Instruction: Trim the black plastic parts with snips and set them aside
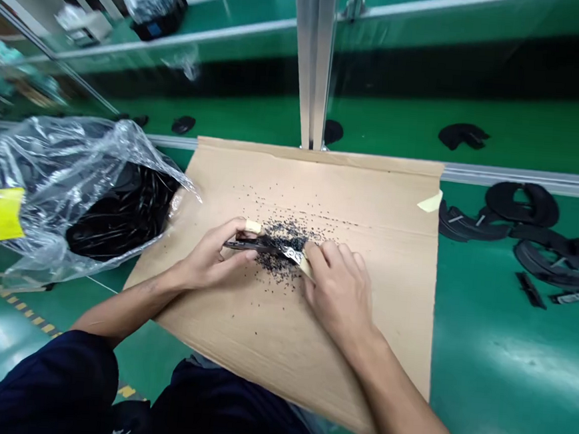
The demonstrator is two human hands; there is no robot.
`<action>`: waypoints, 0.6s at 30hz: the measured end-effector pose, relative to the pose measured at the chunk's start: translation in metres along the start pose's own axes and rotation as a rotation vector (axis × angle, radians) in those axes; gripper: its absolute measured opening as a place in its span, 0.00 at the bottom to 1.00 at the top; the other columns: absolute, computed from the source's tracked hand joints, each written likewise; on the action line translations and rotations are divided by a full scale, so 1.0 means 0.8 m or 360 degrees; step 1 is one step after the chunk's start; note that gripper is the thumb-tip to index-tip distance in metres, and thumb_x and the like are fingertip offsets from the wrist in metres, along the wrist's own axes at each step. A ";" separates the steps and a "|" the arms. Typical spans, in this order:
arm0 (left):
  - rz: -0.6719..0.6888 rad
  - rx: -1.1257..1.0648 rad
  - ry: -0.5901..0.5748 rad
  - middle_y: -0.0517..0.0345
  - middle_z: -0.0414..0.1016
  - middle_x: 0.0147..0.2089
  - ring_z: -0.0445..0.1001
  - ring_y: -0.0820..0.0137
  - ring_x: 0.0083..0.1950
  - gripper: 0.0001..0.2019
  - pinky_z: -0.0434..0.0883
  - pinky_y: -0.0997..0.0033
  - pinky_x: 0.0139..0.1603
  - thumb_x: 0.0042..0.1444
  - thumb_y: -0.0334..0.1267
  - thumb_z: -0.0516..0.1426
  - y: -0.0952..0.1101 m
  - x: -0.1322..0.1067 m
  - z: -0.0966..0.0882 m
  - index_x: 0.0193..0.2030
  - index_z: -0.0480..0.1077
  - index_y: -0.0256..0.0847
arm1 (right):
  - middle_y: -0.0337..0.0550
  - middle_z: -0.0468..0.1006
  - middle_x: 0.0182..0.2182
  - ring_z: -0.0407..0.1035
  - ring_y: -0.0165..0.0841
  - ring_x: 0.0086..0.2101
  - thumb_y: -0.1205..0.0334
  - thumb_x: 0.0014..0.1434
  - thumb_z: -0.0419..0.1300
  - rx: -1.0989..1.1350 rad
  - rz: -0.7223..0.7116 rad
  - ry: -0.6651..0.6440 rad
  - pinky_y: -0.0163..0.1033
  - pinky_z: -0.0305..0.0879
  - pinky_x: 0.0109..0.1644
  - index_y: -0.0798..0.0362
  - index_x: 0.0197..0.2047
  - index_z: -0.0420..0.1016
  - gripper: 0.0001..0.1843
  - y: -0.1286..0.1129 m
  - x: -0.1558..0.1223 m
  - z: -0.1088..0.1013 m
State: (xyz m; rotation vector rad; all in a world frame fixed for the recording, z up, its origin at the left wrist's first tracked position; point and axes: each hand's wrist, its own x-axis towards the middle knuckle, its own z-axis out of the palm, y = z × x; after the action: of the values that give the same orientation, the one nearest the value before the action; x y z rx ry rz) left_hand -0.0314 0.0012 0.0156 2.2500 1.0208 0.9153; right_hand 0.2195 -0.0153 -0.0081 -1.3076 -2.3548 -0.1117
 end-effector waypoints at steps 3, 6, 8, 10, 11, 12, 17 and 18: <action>-0.0046 0.0025 0.0007 0.52 0.75 0.43 0.74 0.68 0.44 0.19 0.73 0.67 0.46 0.73 0.51 0.46 -0.014 0.025 -0.026 0.52 0.69 0.39 | 0.47 0.74 0.32 0.63 0.39 0.34 0.65 0.67 0.52 -0.0040 0.0009 0.0072 0.41 0.53 0.37 0.56 0.47 0.74 0.11 0.007 0.001 0.001; -0.0083 0.0327 0.0096 0.50 0.75 0.46 0.73 0.65 0.48 0.21 0.71 0.63 0.52 0.74 0.49 0.41 -0.047 0.072 -0.057 0.52 0.70 0.40 | 0.48 0.75 0.33 0.65 0.39 0.35 0.66 0.66 0.53 -0.0036 0.0002 0.0099 0.41 0.54 0.38 0.56 0.47 0.74 0.10 0.011 0.001 0.003; -0.0163 0.0621 0.0124 0.48 0.75 0.51 0.71 0.61 0.53 0.18 0.69 0.58 0.59 0.73 0.46 0.45 -0.077 0.111 -0.075 0.55 0.70 0.39 | 0.48 0.76 0.34 0.66 0.39 0.36 0.68 0.64 0.55 0.0004 -0.0005 0.0079 0.41 0.55 0.38 0.56 0.47 0.74 0.10 0.009 0.000 0.004; -0.0354 0.0830 0.0089 0.45 0.74 0.59 0.69 0.58 0.59 0.17 0.65 0.54 0.65 0.70 0.42 0.50 -0.108 0.149 -0.087 0.59 0.69 0.37 | 0.47 0.77 0.35 0.67 0.39 0.37 0.70 0.62 0.57 0.0049 0.0009 0.0048 0.41 0.55 0.38 0.55 0.46 0.74 0.09 0.007 -0.002 0.004; -0.0456 0.0886 0.0059 0.45 0.73 0.61 0.68 0.57 0.62 0.17 0.63 0.53 0.68 0.69 0.41 0.51 -0.123 0.166 -0.090 0.60 0.69 0.37 | 0.47 0.77 0.35 0.67 0.40 0.37 0.71 0.61 0.58 0.0060 0.0020 0.0033 0.41 0.55 0.38 0.55 0.45 0.74 0.09 0.005 -0.003 0.004; -0.0501 0.0898 0.0048 0.44 0.72 0.63 0.67 0.55 0.64 0.18 0.61 0.51 0.69 0.68 0.39 0.53 -0.137 0.180 -0.092 0.61 0.69 0.37 | 0.47 0.77 0.35 0.67 0.39 0.37 0.71 0.60 0.59 0.0062 0.0033 0.0021 0.41 0.55 0.39 0.54 0.45 0.74 0.09 0.005 -0.003 0.004; -0.0617 0.0841 0.0042 0.42 0.76 0.59 0.69 0.53 0.64 0.14 0.61 0.46 0.71 0.62 0.35 0.59 -0.184 0.213 -0.086 0.54 0.74 0.35 | 0.46 0.78 0.35 0.67 0.39 0.37 0.74 0.58 0.61 0.0012 0.0126 0.0020 0.41 0.56 0.39 0.53 0.44 0.74 0.11 0.005 -0.007 0.001; -0.0634 0.0824 0.0059 0.42 0.76 0.59 0.70 0.54 0.64 0.14 0.61 0.45 0.71 0.63 0.37 0.59 -0.188 0.216 -0.083 0.54 0.74 0.35 | 0.46 0.78 0.35 0.67 0.39 0.37 0.74 0.58 0.61 0.0014 0.0135 0.0040 0.41 0.55 0.39 0.53 0.44 0.74 0.11 0.005 -0.007 0.000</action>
State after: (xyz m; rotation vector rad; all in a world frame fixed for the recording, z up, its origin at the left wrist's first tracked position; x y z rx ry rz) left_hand -0.0635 0.2379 0.0219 2.2859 1.8089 0.5638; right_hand 0.2252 -0.0178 -0.0108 -1.3911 -2.2727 -0.0910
